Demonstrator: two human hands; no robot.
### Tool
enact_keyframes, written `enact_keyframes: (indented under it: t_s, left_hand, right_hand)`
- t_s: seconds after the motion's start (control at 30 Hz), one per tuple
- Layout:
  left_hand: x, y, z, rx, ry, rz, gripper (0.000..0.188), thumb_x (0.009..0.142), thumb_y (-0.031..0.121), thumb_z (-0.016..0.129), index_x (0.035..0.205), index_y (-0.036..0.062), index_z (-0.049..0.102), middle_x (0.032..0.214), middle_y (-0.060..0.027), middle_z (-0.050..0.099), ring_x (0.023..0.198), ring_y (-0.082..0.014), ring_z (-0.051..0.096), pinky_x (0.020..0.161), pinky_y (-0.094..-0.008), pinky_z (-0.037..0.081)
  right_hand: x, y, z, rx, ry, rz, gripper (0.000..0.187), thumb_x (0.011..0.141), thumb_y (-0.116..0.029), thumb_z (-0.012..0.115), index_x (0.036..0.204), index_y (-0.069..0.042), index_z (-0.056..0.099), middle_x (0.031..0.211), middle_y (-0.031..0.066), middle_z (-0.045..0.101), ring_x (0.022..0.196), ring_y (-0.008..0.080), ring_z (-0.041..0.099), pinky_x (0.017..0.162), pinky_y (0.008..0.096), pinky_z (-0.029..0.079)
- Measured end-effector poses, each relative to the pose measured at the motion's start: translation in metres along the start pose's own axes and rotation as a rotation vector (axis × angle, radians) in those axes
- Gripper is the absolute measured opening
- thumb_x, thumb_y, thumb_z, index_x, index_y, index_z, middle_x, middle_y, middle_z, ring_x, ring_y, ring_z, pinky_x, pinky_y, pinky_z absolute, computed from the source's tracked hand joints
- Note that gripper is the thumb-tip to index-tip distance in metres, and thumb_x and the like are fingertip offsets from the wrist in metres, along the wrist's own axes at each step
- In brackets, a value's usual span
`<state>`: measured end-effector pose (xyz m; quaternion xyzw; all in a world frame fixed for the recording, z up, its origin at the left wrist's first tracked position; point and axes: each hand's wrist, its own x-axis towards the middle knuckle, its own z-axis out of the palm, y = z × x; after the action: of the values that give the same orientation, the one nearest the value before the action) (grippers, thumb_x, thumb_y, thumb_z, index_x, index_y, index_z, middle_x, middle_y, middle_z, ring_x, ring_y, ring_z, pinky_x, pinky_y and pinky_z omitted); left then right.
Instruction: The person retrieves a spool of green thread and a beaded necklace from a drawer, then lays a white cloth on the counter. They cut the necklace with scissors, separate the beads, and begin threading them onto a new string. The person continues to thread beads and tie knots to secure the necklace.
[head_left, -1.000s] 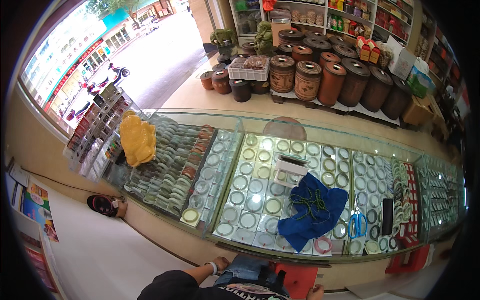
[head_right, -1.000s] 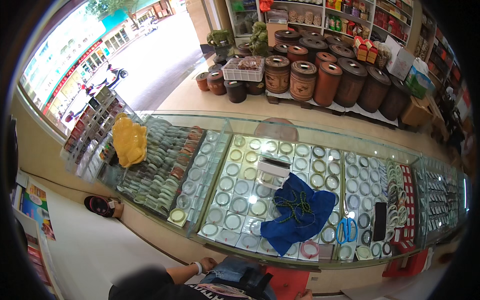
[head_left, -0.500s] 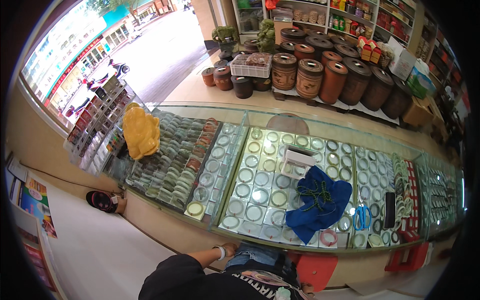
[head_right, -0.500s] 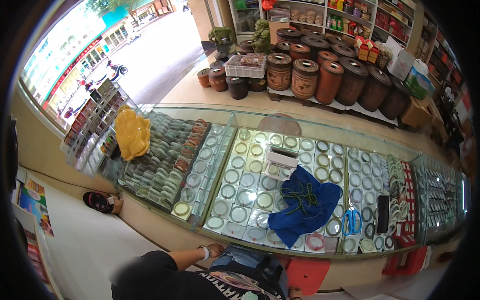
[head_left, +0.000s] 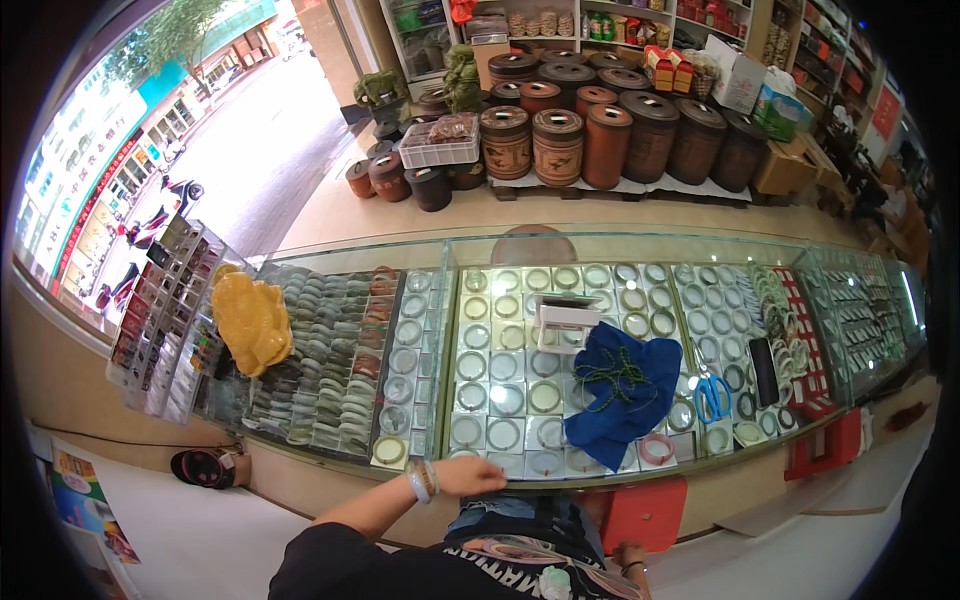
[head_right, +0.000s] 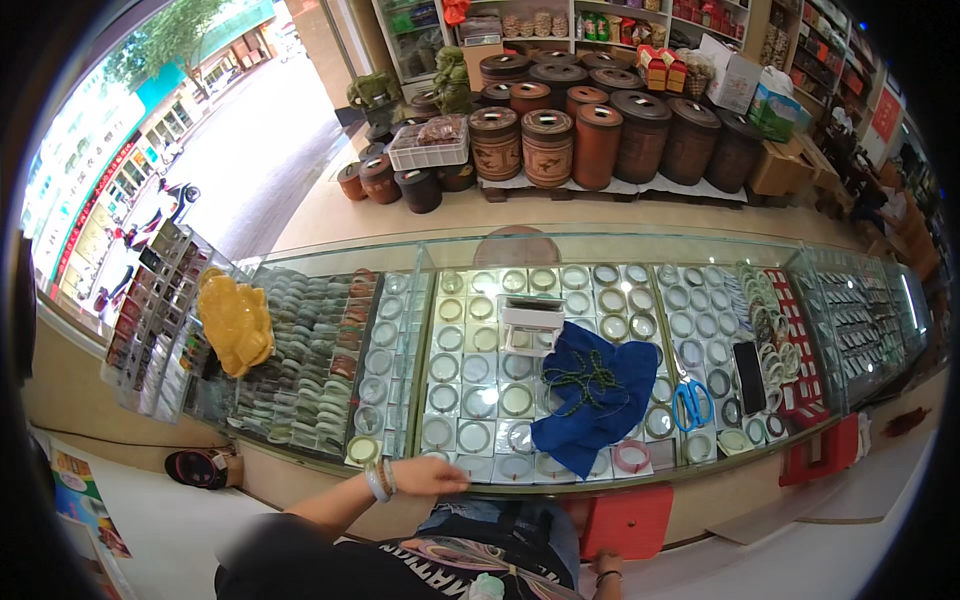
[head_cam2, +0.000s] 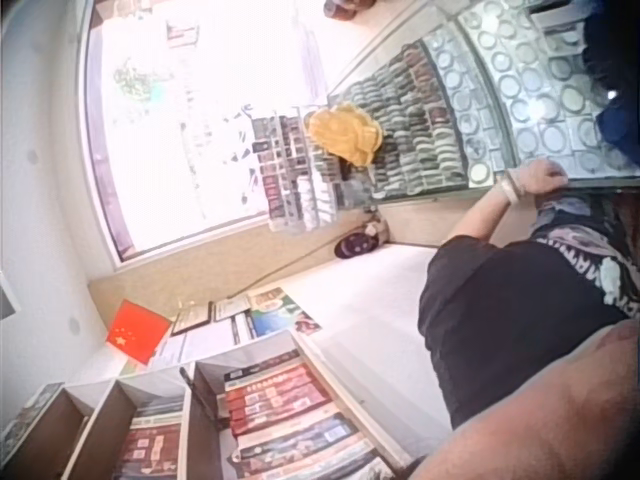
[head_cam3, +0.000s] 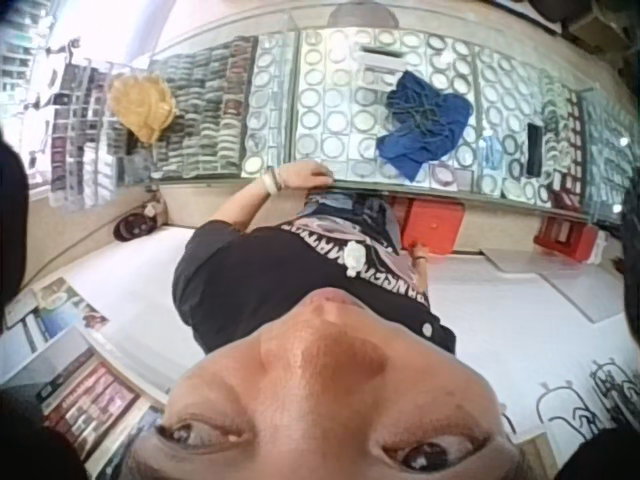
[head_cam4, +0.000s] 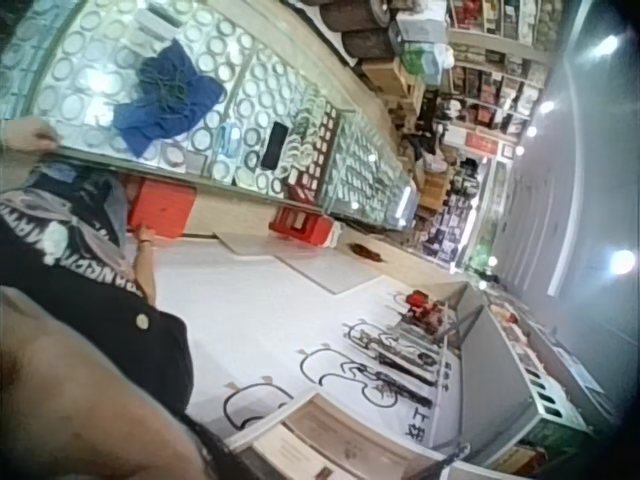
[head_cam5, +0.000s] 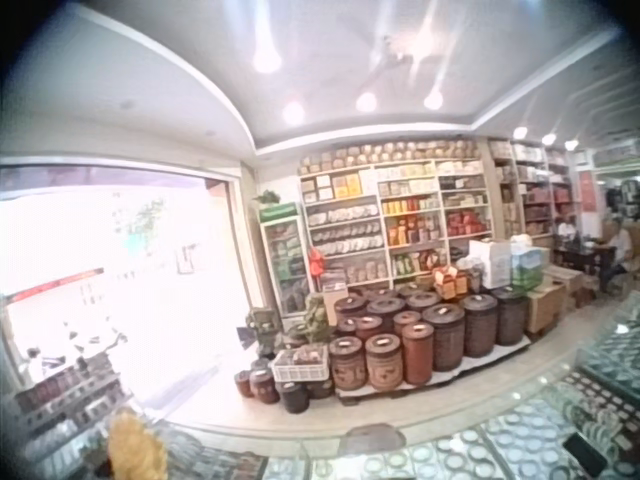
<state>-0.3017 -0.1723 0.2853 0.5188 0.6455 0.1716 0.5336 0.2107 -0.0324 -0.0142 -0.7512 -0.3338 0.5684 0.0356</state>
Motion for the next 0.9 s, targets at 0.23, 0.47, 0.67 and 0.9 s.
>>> enact_keyframes:
  t_s: [0.23,0.47,0.67,0.9]
  left_hand:
    - [0.036,0.033,-0.028,-0.232,0.327,0.143,0.036,0.095,0.017,0.059,0.128,0.0014,0.056,0.105,-0.0099,0.068,0.096,-0.0168,0.065,0.085,-0.0300,0.052]
    - [0.073,0.060,0.016,-0.013,0.556,0.363,0.042,0.091,0.014,0.061,0.132,0.0069,0.053,0.122,-0.0162,0.060,0.111,-0.0302,0.060,0.094,-0.0364,0.048]
    - [0.144,0.100,0.040,0.329,0.792,0.386,0.067,0.087,0.032,0.066,0.145,0.0122,0.039,0.152,-0.0218,0.028,0.140,-0.0437,0.025,0.114,-0.0535,0.021]
    - [0.227,0.135,0.067,0.510,0.911,0.139,0.084,0.080,0.043,0.071,0.148,0.0095,0.034,0.154,-0.0231,0.025,0.143,-0.0410,0.021,0.116,-0.0543,0.013]
  right_hand:
    - [-0.039,0.020,0.027,-0.526,0.304,-0.275,0.027,0.082,-0.024,0.066,0.079,0.002,0.073,0.077,0.0166,0.070,0.072,0.0283,0.066,0.072,0.0409,0.053]
    - [-0.034,0.003,-0.007,-0.385,0.010,-0.108,0.034,0.084,-0.037,0.063,0.100,-0.008,0.067,0.084,0.0141,0.066,0.077,0.0295,0.063,0.070,0.0412,0.048]
    - [0.012,-0.008,-0.035,-0.259,-0.154,-0.116,0.027,0.087,-0.036,0.063,0.090,-0.009,0.062,0.071,0.0083,0.060,0.063,0.0222,0.058,0.057,0.0361,0.045]
    - [0.067,0.020,-0.154,-0.022,-0.132,-0.038,0.026,0.090,-0.034,0.064,0.083,-0.009,0.061,0.063,0.0044,0.058,0.051,0.0162,0.056,0.045,0.0315,0.045]
